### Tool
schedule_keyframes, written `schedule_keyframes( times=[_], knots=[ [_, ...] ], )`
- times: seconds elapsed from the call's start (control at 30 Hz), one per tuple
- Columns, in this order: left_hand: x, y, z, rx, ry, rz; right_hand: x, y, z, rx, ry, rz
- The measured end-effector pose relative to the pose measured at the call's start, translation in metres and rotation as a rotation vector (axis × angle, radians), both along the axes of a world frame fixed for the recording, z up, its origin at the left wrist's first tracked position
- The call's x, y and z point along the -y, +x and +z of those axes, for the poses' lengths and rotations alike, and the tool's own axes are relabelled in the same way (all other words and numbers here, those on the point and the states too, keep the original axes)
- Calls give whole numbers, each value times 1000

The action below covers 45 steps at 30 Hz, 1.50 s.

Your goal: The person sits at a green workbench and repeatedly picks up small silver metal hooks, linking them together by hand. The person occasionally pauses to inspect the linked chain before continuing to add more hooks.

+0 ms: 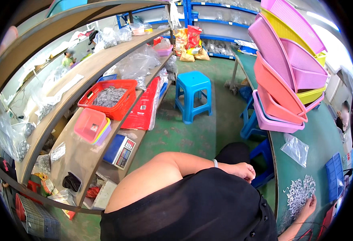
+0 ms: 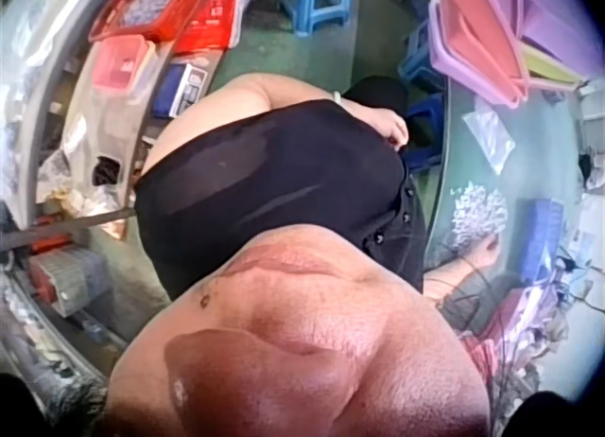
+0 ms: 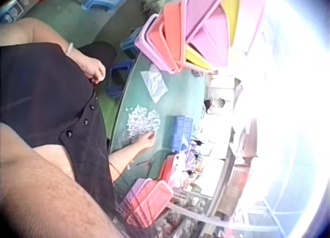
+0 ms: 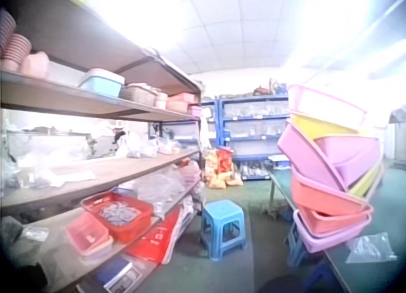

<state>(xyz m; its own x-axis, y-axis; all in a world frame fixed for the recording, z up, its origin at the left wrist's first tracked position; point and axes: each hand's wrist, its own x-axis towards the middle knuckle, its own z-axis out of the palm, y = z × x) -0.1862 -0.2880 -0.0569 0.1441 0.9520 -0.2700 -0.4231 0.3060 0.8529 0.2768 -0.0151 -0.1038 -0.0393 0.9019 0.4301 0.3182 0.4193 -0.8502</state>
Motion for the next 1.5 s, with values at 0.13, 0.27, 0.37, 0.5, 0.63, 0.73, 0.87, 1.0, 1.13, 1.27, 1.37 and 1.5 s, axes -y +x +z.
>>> schedule_keyframes(
  times=[0.13,0.27,0.37,0.5,0.63,0.73,0.87,1.0,1.13,1.27,1.37,1.5],
  knots=[
    [-5,1,-6,29,-15,1,2,7,-1,61,-26,-28],
    [-7,1,-5,18,-10,-19,4,7,-4,37,-2,-18],
    [-10,2,-5,22,-30,-27,12,1,2,43,-13,-22],
    [-15,2,-6,22,-63,-36,17,-6,6,33,-7,-51],
    [-18,0,-9,56,-81,-41,14,1,1,52,24,-48],
    [-18,-1,-7,77,-84,-29,9,5,1,36,6,-38],
    [-16,0,2,61,-78,-14,14,3,9,85,-43,-65],
    [-16,0,3,73,-82,8,15,4,11,7,-36,-47],
    [-14,-2,5,87,-106,23,12,10,9,13,-38,-37],
    [-15,-3,2,88,-114,15,21,-3,16,31,-45,-62],
    [-17,0,2,92,-106,-7,20,4,17,46,-50,-55],
    [-20,1,-2,99,-107,-25,24,-2,16,-17,-46,-59]
  ],
)
